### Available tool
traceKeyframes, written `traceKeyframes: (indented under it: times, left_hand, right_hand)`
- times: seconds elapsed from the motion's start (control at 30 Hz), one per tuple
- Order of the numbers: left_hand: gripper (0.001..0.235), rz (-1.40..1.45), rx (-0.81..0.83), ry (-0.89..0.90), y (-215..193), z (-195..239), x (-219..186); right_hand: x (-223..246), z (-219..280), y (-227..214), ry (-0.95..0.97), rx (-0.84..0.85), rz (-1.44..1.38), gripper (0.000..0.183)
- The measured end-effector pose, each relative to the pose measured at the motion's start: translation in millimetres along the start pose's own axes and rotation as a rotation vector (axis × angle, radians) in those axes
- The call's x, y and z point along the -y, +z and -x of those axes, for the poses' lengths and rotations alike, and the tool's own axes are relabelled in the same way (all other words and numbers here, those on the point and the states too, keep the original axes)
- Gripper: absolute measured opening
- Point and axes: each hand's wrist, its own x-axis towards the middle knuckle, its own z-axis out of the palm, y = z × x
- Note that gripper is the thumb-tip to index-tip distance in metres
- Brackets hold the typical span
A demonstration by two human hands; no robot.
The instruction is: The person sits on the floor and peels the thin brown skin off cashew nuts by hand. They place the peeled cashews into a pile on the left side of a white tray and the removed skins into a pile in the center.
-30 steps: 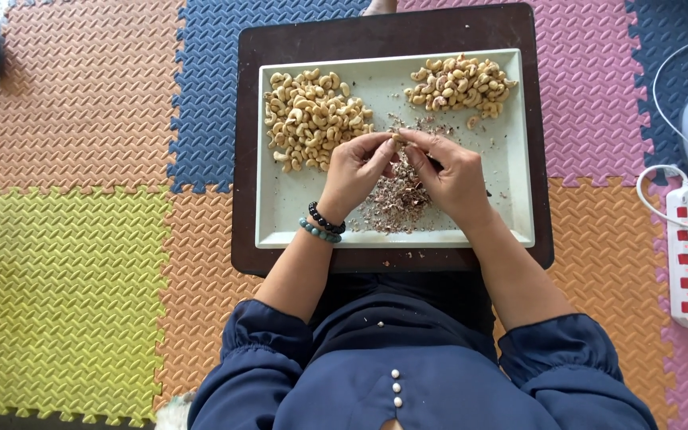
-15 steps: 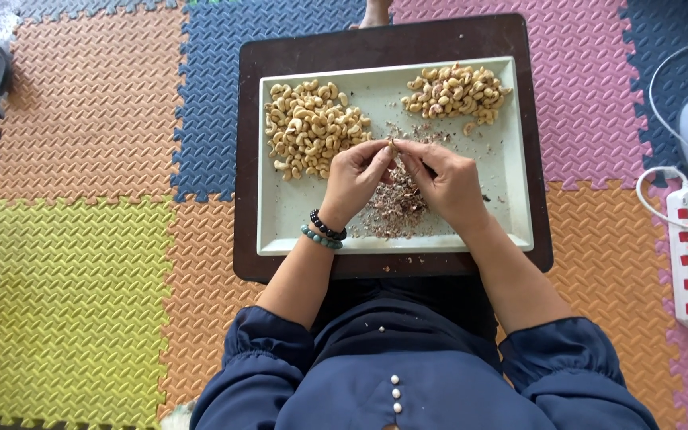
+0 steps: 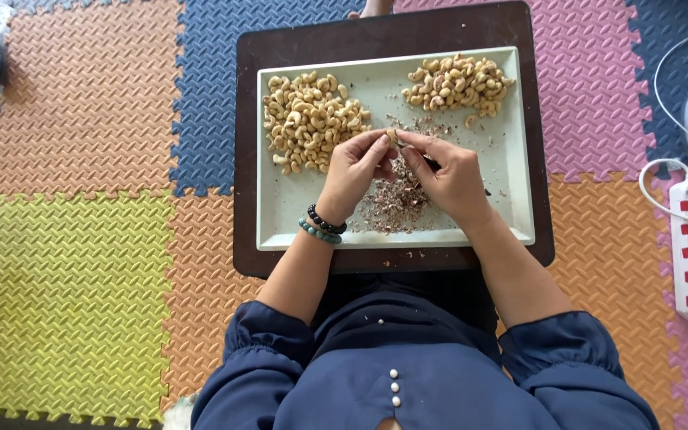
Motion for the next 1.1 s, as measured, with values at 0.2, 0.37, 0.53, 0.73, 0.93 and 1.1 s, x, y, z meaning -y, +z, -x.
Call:
traceKeyframes:
  times: [0.2, 0.37, 0.53, 0.73, 0.93, 1.1]
  left_hand:
    - [0.029, -0.016, 0.027, 0.040, -4.3, -3.3, 8.5]
    - [0.031, -0.002, 0.044, 0.025, -1.0, -4.4, 4.3]
    - [0.032, 0.036, 0.061, 0.032, -1.8, 2.9, 2.7]
    - [0.033, 0.042, 0.142, 0.035, 0.9, -3.9, -2.1]
    - [0.037, 0.094, 0.194, -0.032, -0.3, 1.6, -0.1]
    - [0.038, 0.125, 0.203, -0.048, -0.9, 0.2, -0.3]
  right_hand:
    - [3.9, -2.1, 0.1, -0.015, -0.012, 0.020, 0.011]
    - [-6.9, -1.9, 0.2, 0.022, -0.043, 0.006, 0.011]
    - [-4.1, 2.1, 2.6, 0.049, -0.020, -0.096, 0.014]
    - [-10.5, -1.8, 0.8, 0.075, -0.058, -0.131, 0.011]
    - [-4.1, 3.8, -0.9, 0.141, -0.015, -0.225, 0.017]
    - [-1.6, 3.8, -0.1, 0.074, -0.019, -0.182, 0.018]
